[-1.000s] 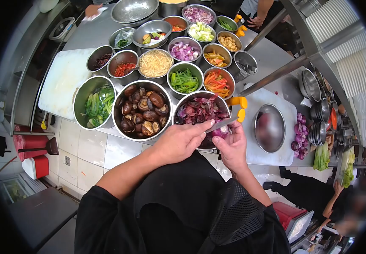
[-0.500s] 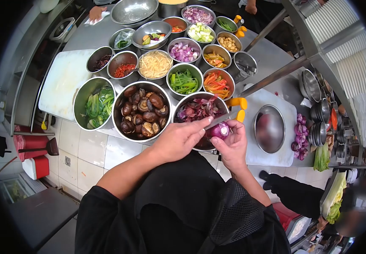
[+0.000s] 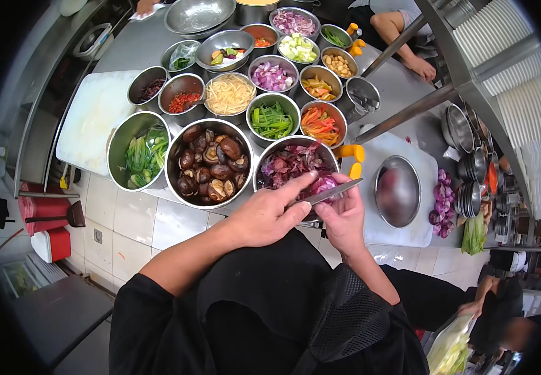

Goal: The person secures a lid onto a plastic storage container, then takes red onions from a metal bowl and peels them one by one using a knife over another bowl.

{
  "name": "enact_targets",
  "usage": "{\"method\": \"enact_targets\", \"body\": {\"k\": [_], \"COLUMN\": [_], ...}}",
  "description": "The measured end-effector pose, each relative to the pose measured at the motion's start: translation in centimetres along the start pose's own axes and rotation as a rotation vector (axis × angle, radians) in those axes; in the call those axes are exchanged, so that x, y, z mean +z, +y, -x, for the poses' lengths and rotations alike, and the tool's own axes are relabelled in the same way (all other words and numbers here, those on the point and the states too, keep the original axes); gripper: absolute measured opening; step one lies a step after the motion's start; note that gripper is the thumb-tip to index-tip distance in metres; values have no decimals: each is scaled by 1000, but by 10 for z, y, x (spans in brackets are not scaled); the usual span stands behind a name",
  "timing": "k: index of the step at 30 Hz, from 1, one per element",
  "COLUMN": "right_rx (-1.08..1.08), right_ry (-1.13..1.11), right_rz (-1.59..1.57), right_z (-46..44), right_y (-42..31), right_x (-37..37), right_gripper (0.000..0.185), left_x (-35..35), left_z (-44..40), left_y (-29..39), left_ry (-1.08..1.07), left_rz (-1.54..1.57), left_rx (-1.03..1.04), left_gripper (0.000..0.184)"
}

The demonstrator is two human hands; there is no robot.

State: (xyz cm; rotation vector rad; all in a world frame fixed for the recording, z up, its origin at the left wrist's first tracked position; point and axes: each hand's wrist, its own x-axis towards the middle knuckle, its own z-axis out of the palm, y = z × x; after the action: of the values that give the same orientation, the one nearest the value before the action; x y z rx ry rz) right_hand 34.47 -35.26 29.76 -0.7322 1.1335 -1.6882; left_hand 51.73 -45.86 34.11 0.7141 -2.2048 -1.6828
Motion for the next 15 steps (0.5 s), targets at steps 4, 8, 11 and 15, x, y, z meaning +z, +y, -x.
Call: {"method": "enact_targets", "body": {"k": [4, 8, 11, 15], "right_rx": [-40, 57, 130, 133], "right_ry": [-41, -113, -183, -178], "right_rz": [6, -227, -363, -317], "right_z": [1, 4, 2, 4], "right_y": [1, -4, -11, -15], "right_x": [-3, -7, -8, -25], "right_gripper": [59, 62, 66, 64], "left_x": [-6, -18, -21, -14], "left_z": [-6, -4, -3, -2], "left_y": [-16, -26, -22, -25], "left_ry": [58, 86, 73, 112], "left_rz": [53, -9, -79, -276], "left_rx": [-50, -205, -250, -200], "left_gripper": [40, 39, 42, 38]}}
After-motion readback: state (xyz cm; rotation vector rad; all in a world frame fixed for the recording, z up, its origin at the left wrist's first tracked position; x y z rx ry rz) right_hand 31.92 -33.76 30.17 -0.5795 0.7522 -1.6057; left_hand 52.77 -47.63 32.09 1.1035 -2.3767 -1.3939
